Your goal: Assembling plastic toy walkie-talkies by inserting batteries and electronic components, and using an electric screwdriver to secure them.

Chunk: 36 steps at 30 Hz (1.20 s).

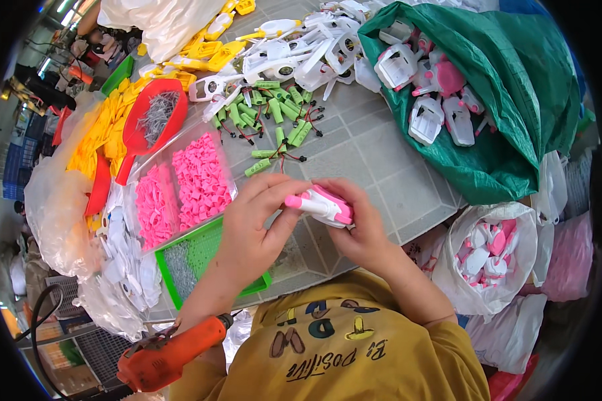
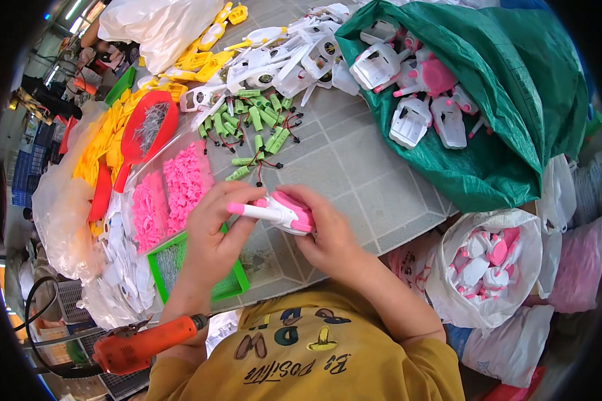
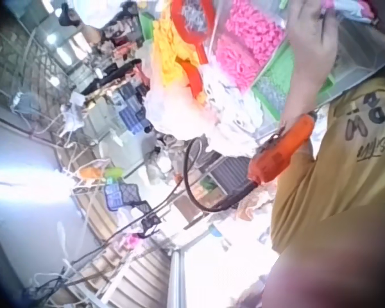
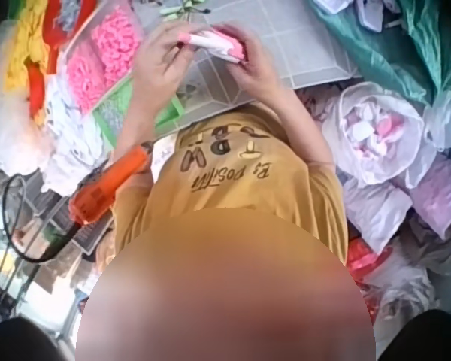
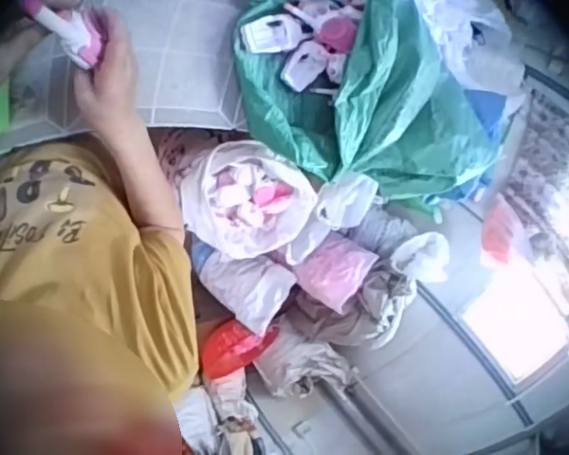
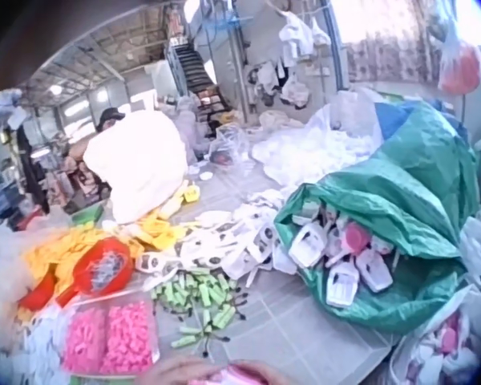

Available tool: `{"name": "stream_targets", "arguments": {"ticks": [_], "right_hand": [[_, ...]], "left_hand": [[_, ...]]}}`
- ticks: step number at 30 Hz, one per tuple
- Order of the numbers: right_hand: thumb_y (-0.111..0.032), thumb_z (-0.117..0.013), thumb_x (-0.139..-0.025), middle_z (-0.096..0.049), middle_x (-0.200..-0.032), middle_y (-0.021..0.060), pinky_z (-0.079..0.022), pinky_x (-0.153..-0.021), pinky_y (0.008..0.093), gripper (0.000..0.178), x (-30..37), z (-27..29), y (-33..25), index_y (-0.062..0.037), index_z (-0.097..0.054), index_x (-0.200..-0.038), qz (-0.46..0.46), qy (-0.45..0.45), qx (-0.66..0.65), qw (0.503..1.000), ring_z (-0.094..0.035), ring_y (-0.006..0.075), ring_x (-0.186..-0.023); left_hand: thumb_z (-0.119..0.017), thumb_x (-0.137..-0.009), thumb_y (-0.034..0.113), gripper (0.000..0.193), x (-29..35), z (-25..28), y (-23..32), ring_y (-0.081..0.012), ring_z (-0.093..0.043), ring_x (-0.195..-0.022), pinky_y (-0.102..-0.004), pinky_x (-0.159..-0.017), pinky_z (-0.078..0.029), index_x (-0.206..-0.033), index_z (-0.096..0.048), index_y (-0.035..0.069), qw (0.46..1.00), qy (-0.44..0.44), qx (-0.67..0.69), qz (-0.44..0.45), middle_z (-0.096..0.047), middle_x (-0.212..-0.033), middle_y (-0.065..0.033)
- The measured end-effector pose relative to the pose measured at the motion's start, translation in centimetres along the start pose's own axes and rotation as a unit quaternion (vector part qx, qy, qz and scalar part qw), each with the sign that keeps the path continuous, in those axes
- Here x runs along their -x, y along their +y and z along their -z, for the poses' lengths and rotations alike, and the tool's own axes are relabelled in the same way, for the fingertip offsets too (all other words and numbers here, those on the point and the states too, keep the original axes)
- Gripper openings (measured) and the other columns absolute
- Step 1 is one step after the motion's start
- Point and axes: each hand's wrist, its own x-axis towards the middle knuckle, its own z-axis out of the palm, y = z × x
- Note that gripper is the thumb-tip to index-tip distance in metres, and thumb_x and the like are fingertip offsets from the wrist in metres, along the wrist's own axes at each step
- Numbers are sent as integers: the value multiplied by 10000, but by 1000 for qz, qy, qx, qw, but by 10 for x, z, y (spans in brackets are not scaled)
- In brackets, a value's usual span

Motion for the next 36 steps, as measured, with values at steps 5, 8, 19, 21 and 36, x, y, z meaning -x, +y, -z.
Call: {"name": "stream_targets", "arguments": {"ticks": [5, 8, 19, 21, 36], "right_hand": [[94, -722, -754, -635, -1299, 224, -556, -929, 465, 726, -7, 8, -7, 1, -446, -1419, 71, 9, 119, 990, -662, 427, -1114], [67, -748, -740, -644, -1278, 234, -556, -899, 473, 733, -8, 7, -9, 10, -452, -1408, 126, 26, 143, 981, -663, 440, -1093], [96, -667, -819, -640, -1342, 153, -510, -1032, 384, 660, -5, 12, -19, -6, -456, -1436, -40, -76, 29, 996, -660, 288, -1188], [84, -633, -833, -631, -1353, 148, -512, -1022, 375, 674, -1, 11, -23, -37, -451, -1470, -80, -98, -34, 991, -645, 282, -1213], [17, -610, -801, -559, -1462, 195, -579, -979, 524, 760, -47, -14, -14, -90, -418, -1528, -352, 25, -425, 833, -650, 346, -1190]], "left_hand": [[-747, -856, 66, 251, 2, 4, 3, -317, -655, -885, -382, -753, -532, -1101, -713, 24, 999, -25, -47, -11, -671, -997, -135], [-741, -862, 63, 220, 4, 3, 5, -310, -653, -867, -386, -734, -523, -1076, -713, 18, 998, -10, -60, -20, -669, -964, -129], [-713, -855, 4, 248, -2, 20, -2, -319, -648, -927, -397, -807, -525, -1102, -717, 20, 992, -70, -56, -83, -667, -1014, -137], [-679, -887, -14, 257, -1, 31, -2, -323, -641, -985, -406, -861, -524, -1140, -709, 17, 989, -124, -43, -67, -664, -1064, -138], [-633, -935, 77, 270, 135, 201, -101, -378, -716, -941, -440, -829, -567, -1197, -680, 33, 827, 306, -363, 300, -726, -1045, -215]]}}
